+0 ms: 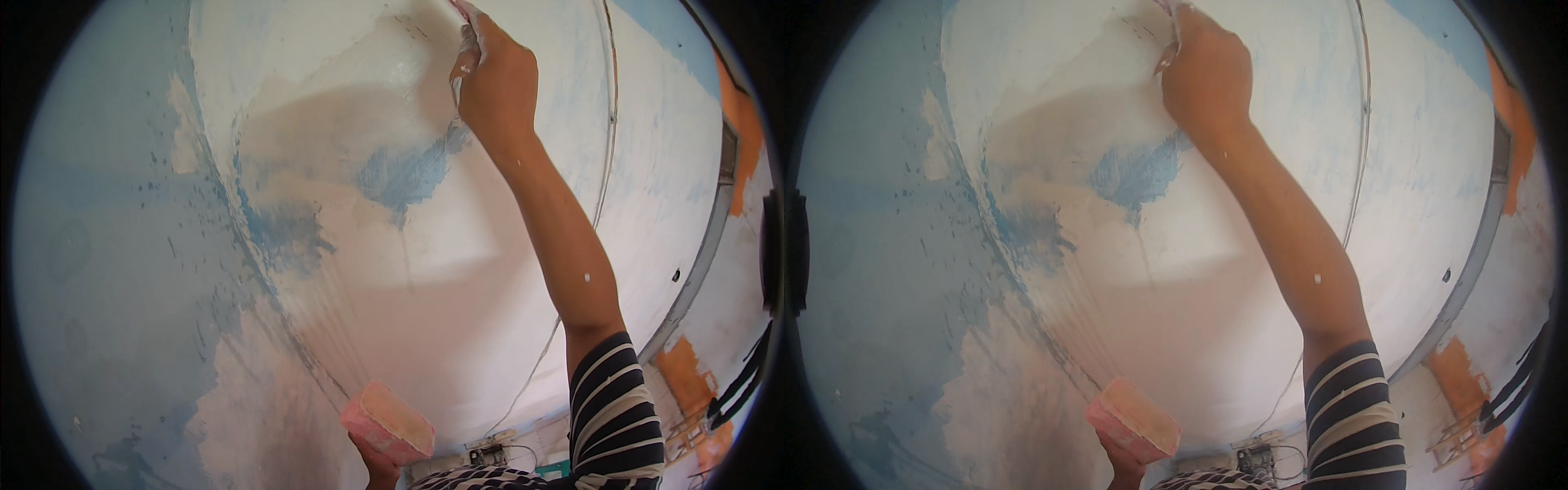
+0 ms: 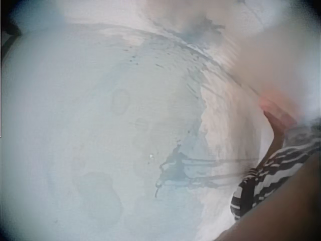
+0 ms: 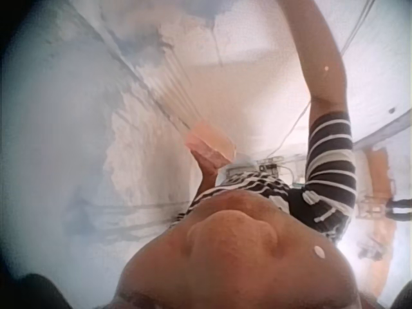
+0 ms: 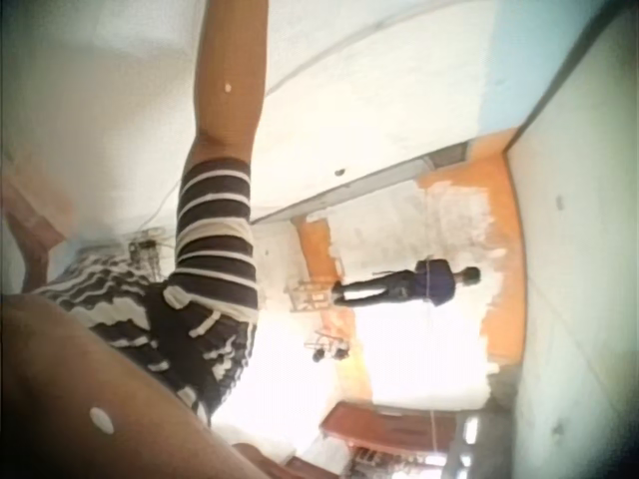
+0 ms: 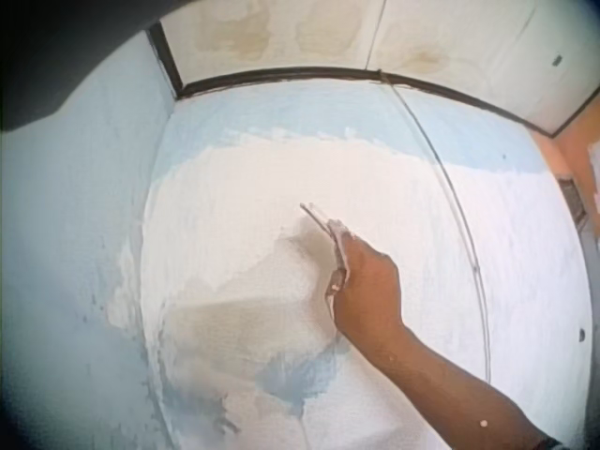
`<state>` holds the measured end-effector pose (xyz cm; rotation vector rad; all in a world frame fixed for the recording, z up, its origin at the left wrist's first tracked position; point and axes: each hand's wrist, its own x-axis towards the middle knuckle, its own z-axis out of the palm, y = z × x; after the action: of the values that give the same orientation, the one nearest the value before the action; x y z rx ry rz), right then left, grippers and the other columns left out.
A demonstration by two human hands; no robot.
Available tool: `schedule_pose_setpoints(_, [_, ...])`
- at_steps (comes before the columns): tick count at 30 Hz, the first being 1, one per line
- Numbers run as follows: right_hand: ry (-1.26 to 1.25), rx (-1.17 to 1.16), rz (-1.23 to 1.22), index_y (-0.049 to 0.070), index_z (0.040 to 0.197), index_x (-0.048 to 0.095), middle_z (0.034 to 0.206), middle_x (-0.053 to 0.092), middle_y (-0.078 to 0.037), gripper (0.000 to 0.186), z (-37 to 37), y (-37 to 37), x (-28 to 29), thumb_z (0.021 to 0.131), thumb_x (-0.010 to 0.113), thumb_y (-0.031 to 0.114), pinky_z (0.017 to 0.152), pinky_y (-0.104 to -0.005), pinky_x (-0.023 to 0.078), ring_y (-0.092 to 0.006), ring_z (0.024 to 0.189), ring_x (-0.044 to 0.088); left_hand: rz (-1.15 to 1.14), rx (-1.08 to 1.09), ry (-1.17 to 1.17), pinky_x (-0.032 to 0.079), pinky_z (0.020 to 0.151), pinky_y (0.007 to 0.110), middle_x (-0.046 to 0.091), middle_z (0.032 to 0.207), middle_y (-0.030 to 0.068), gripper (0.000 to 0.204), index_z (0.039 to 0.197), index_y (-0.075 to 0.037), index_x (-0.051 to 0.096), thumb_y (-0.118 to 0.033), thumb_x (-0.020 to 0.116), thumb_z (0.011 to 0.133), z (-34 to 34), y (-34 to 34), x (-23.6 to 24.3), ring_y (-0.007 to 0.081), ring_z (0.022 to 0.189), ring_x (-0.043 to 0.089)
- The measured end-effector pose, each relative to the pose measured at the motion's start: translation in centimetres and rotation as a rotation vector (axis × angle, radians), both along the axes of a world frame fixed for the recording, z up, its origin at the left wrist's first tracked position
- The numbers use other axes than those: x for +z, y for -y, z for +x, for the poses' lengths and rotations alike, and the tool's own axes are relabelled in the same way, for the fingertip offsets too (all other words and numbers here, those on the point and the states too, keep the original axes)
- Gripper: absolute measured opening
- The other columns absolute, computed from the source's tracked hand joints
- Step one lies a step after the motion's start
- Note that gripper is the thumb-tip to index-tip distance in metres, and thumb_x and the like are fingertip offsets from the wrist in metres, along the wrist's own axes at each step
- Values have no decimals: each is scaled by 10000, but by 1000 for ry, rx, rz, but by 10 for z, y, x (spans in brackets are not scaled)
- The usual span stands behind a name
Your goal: The person applies plaster to a wall using a putty knife and a pink container. The person repeatedly scoops the plaster from the container and spreads it onto the wall surface.
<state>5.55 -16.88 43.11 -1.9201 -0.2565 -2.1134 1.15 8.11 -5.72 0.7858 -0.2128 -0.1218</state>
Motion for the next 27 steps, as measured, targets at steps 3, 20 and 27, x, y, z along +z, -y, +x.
schedule_pose_setpoints(3, [-142, -412, -186, 179, 1281, 632, 1053, 716, -160, 465, 27, 7, -14, 849, 560, 24, 724, -419, 574, -320, 838, 700, 1, -20, -5, 374, 1129, 474, 384, 1520, 87, 831, 1527, -136, 268, -738, 330, 957, 3, 1, -1, 305, 1382, 411])
schedule_pose_setpoints(20, [-93, -453, -477, 31, 1335, 564, 1381, 556, -247, 421, 61, -7, -77, 916, 526, 56, 940, -448, 542, -378, 1185, 617, 23, -44, -31, 402, 1101, 496, 429, 1481, 95, 882, 1516, -130, 296, -778, 358, 921, -1, 3, 7, 325, 1341, 455])
schedule_pose_setpoints(27, [98, -304, -239, 48, 1300, 575, 1099, 649, -161, 541, 14, -6, -25, 768, 627, -35, 810, -439, 528, -337, 947, 649, 69, -73, 35, 402, 1101, 496, 428, 1480, 95, 882, 1519, -134, 289, -778, 361, 921, -8, 3, 30, 325, 1342, 454])
